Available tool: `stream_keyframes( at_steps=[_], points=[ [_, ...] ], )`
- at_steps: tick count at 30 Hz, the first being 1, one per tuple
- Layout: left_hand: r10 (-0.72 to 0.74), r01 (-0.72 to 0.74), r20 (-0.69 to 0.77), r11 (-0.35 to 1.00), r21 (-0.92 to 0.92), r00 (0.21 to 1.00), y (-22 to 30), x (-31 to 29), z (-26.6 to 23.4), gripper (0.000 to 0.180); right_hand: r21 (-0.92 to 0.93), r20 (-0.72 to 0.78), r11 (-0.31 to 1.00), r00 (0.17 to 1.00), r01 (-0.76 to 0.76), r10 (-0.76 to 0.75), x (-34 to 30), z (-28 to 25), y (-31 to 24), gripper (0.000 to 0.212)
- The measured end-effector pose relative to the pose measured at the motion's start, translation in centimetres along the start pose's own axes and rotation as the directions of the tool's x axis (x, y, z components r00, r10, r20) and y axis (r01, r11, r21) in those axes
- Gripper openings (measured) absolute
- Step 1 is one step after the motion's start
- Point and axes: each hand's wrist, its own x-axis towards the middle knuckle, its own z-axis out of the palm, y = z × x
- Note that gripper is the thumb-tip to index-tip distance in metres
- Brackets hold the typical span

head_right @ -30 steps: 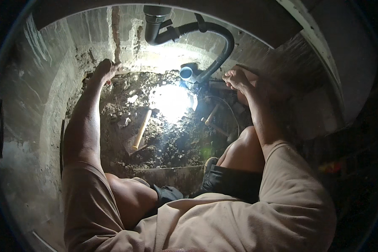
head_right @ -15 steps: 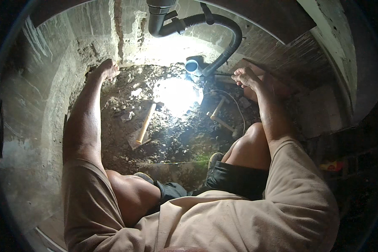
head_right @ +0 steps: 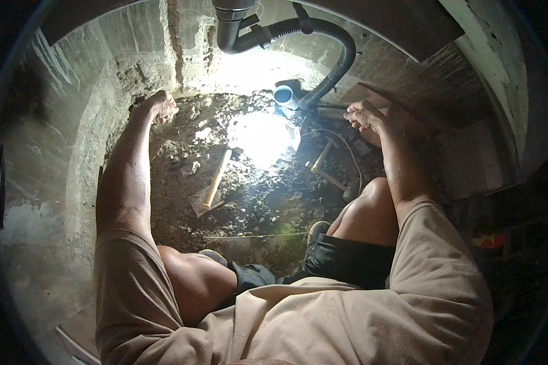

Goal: The person attaches a flexible drain hose to a plastic plumbing fitting by hand, then works with another person to fit the pipe assembly underneath a sink.

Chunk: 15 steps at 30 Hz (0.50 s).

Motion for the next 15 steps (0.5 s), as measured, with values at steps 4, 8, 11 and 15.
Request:
stream_keyframes(
  at_steps=[4,8,11,15],
  points=[
    [-0.09,0.091,0.018,0.985,-0.148,0.996,0.2,-0.9,-0.2,0.023,0.0,0.01,1.0,1.0,0.002,-0.002,-0.1,0.2,-0.3,0.045],
    [0.087,-0.088,-0.052,0.996,-0.002,0.995,1.5,-2.0,-2.8,0.029,0.068,-0.025,0.997,0.999,0.034,-0.032,0.5,0.1,0.4,0.034],
    [0.103,-0.101,-0.047,0.994,0.043,0.994,1.0,-2.2,-1.8,0.025,0.162,-0.05,0.978,0.991,0.128,-0.121,0.3,-0.1,-1.6,0.027],
    [0.033,-0.031,-0.012,0.99,0.137,0.999,0.5,-1.2,-1.0,0.025,0.121,-0.167,0.938,0.938,0.325,-0.304,1.5,-0.5,-2.8,0.024]
  ],
)
